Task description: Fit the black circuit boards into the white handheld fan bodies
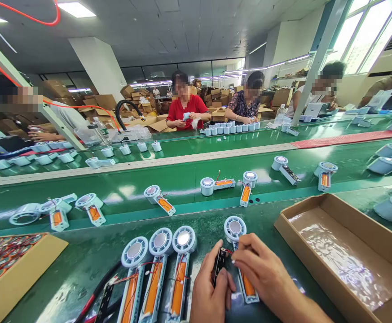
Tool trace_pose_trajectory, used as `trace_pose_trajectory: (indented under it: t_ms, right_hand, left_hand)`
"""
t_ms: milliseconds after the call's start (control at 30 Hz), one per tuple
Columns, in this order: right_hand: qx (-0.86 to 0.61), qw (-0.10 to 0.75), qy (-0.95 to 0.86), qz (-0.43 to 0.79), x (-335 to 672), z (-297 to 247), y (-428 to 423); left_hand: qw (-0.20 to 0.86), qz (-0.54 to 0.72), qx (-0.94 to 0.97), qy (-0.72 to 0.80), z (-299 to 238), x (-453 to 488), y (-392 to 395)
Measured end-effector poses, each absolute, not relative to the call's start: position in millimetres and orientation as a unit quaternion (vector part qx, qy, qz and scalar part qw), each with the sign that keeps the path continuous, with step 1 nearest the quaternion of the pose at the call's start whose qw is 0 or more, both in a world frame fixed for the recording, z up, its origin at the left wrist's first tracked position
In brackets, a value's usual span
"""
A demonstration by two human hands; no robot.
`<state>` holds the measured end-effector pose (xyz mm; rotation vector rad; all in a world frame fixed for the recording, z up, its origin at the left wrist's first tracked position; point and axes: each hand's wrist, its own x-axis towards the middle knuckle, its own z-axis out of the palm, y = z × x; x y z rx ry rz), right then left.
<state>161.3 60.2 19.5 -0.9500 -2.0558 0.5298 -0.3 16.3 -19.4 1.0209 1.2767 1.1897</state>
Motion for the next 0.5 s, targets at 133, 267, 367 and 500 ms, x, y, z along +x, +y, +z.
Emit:
trace_pose_trajectory:
  t_ms: [133, 267, 367, 500]
  right_hand:
    - [-0.427, 0.466, -0.626, 0.456, 173, 19, 67]
    - [-0.422, 0.469, -0.523, 0.574, 171, 20, 71]
    - [-0.444, 0.454, -0.531, 0.562, 162, 24, 71]
    - [-0.473, 0.406, -0.666, 0.409, 154, 26, 67]
  left_hand:
    - [0.529, 0.489, 0.418, 0.554, -14, 2, 16]
    - [0.512, 0.485, 0.436, 0.559, -12, 2, 15]
    - [0.499, 0.486, 0.448, 0.560, -15, 1, 14]
    - [0.459, 0.506, 0.465, 0.564, -22, 2, 14]
